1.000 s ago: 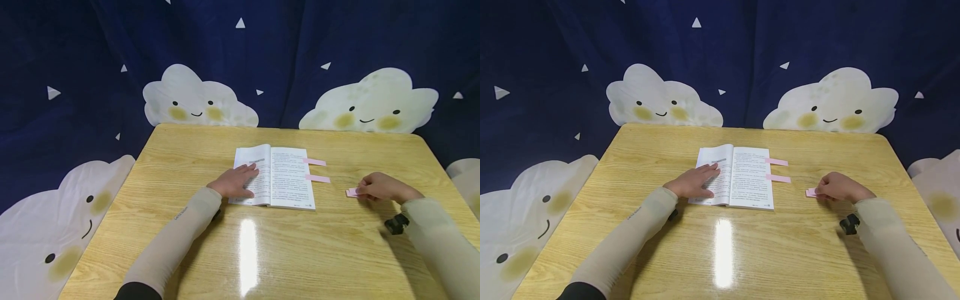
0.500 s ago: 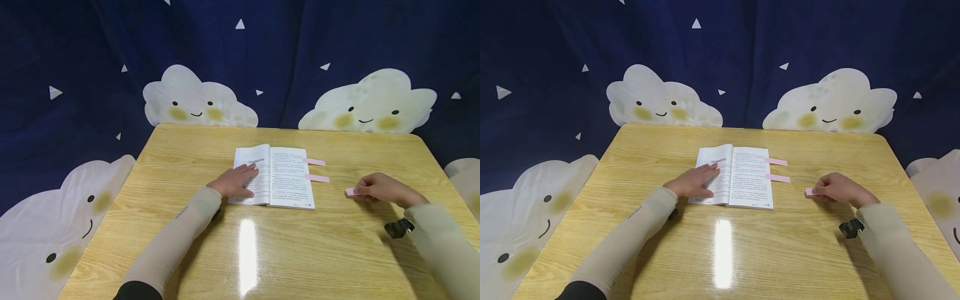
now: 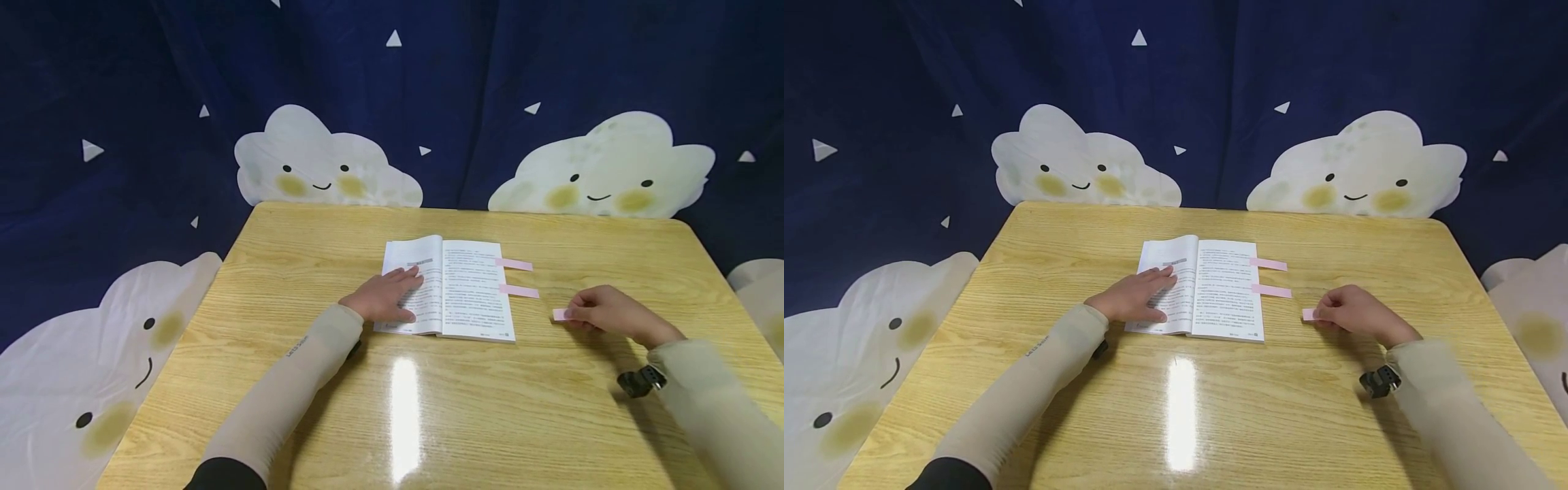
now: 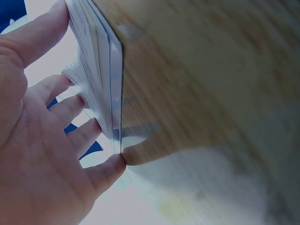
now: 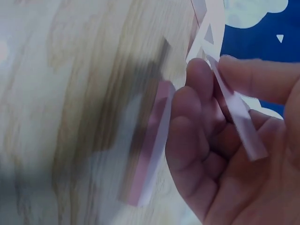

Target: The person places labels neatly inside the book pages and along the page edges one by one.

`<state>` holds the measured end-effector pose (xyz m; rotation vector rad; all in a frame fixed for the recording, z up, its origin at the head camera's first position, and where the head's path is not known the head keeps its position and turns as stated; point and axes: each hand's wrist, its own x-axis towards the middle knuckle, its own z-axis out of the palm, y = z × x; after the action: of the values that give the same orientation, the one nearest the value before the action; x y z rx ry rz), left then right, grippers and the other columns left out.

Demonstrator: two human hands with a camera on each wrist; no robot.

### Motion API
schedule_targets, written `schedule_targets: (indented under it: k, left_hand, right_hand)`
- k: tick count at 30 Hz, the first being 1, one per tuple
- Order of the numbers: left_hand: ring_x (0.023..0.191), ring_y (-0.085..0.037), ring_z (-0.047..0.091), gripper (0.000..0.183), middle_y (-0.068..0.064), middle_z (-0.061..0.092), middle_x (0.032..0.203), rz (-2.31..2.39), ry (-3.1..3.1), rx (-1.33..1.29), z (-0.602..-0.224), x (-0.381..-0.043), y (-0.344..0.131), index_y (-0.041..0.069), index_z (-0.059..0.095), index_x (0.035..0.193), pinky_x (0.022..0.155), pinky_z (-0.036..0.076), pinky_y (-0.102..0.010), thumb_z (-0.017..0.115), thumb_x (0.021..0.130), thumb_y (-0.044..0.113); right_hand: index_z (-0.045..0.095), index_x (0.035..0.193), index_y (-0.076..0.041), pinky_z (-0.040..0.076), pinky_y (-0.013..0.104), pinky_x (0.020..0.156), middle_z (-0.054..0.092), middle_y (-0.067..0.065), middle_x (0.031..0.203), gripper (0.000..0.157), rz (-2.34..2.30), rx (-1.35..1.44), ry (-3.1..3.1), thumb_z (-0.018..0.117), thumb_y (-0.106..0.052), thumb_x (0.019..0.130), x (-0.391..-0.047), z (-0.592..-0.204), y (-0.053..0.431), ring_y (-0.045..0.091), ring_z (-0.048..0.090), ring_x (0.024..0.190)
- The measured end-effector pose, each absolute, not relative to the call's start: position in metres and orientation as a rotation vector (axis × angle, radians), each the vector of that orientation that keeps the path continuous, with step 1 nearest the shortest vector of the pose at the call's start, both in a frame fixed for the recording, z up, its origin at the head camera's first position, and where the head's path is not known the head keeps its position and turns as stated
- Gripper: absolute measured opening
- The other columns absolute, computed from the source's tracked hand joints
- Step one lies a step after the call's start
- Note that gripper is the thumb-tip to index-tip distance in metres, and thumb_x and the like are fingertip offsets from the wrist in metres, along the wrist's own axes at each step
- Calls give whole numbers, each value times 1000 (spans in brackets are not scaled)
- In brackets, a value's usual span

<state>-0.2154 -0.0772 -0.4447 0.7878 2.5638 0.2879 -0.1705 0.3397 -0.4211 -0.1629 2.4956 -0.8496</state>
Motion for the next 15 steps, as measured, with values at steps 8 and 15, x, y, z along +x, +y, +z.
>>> schedule_targets:
  k: [8,15]
  left_hand:
    - [158,-22,8,83,5,5,170,291,2563,780,-445,-215,-77,25,19,160,126,17,-52,64,94,46]
    - [158,-22,8,83,5,5,170,277,2567,779,-445,-216,-76,25,18,161,126,18,-52,64,94,46]
  right_hand:
    - [66,92,-3,41,27,54,54,2,69,25,-866,-211,2528,58,-25,100,-166,-427,328,10,46,58]
    - [68,92,-2,41,25,52,59,4,69,23,-935,-225,2515,57,-21,100,-165,-429,316,9,47,57]
